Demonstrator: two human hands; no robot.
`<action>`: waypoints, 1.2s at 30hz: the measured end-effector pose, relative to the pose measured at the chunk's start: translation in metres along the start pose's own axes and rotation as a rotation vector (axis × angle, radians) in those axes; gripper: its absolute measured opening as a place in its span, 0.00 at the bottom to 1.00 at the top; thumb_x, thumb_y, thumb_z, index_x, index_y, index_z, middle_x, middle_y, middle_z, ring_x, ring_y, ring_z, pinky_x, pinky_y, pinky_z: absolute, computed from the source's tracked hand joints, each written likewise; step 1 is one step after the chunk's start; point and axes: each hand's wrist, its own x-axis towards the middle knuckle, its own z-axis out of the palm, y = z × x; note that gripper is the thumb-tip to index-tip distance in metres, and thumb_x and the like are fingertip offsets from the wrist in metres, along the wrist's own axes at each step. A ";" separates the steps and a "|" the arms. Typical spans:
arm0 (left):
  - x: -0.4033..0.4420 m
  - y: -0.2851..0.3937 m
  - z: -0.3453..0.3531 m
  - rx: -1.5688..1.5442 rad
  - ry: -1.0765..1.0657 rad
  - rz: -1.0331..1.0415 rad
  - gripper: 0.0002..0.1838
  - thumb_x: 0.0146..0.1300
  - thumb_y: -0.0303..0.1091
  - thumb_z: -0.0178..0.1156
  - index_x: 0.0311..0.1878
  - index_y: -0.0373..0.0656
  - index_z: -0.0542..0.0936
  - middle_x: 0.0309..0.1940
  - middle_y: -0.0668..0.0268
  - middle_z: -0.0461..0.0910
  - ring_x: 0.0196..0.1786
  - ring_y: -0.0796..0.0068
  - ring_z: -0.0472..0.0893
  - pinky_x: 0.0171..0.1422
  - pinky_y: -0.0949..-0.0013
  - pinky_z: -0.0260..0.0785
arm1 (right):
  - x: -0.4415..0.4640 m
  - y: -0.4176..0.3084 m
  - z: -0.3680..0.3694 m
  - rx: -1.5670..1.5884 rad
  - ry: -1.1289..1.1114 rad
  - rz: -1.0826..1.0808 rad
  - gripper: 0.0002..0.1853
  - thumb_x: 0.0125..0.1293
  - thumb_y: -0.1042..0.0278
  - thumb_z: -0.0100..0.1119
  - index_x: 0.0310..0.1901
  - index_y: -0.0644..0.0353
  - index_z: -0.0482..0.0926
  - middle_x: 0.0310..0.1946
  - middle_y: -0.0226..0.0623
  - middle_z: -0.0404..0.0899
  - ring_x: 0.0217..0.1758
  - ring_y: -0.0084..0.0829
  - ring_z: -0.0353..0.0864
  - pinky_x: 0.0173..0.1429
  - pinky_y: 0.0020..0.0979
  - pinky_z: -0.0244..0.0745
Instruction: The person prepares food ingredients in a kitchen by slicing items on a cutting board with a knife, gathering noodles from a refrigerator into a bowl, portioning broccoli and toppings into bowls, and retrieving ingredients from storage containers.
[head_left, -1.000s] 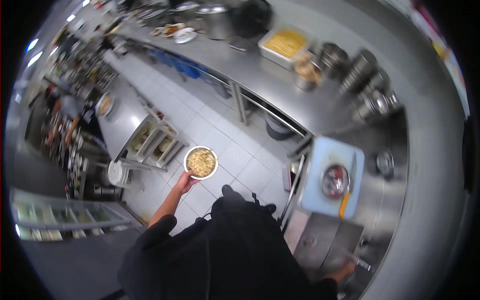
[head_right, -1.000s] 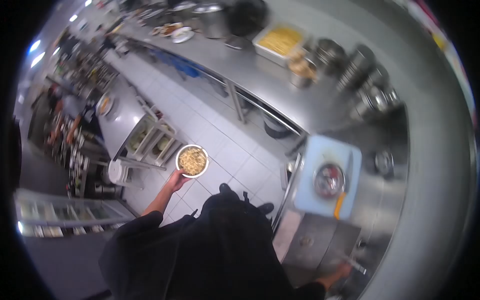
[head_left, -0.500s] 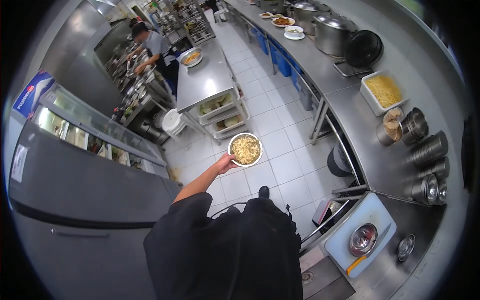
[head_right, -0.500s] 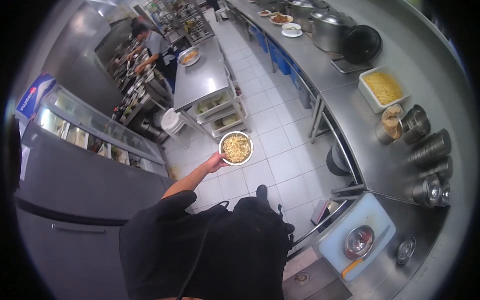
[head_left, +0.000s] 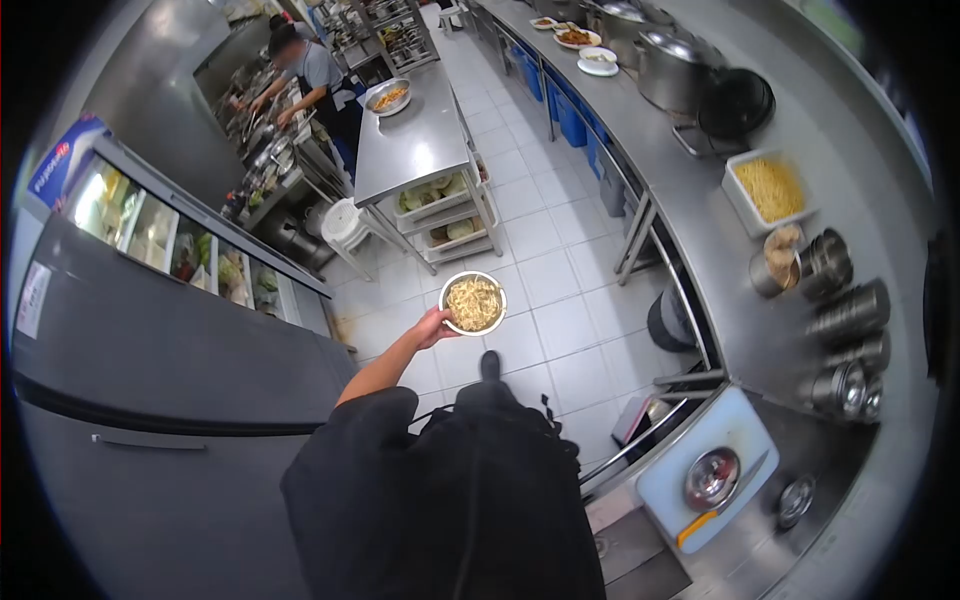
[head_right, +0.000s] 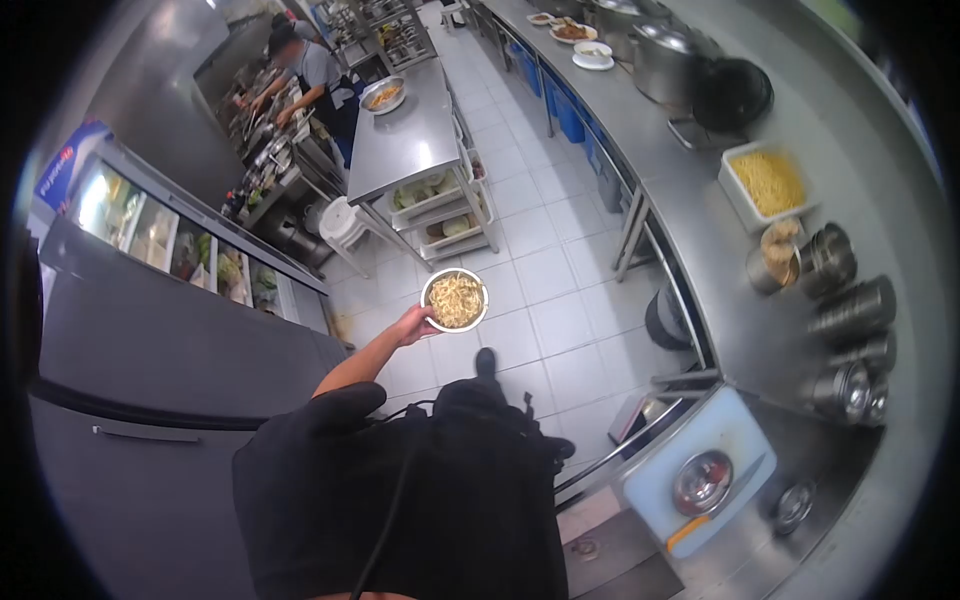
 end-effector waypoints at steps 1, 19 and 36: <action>0.006 -0.002 0.000 -0.033 -0.039 0.002 0.26 0.61 0.24 0.50 0.64 0.34 0.64 0.57 0.50 0.75 0.54 0.56 0.82 0.60 0.53 0.79 | -0.004 -0.004 -0.004 0.100 -0.002 0.019 0.30 0.67 0.49 0.54 0.67 0.54 0.69 0.62 0.41 0.71 0.59 0.37 0.75 0.59 0.35 0.71; 0.113 0.210 -0.077 0.177 -0.579 0.290 0.34 0.72 0.41 0.53 0.75 0.42 0.54 0.65 0.54 0.68 0.66 0.63 0.72 0.56 0.57 0.82 | -0.684 -0.469 0.433 0.201 -2.044 -0.267 0.21 0.73 0.60 0.50 0.63 0.58 0.66 0.47 0.34 0.79 0.39 0.22 0.79 0.37 0.26 0.75; 0.208 0.576 -0.657 2.359 1.243 -0.470 0.19 0.68 0.40 0.52 0.58 0.54 0.82 0.57 0.64 0.80 0.62 0.63 0.76 0.61 0.54 0.64 | -0.955 -0.541 0.653 -0.164 -2.065 -0.698 0.19 0.65 0.73 0.50 0.56 0.68 0.72 0.37 0.41 0.82 0.27 0.26 0.80 0.27 0.27 0.78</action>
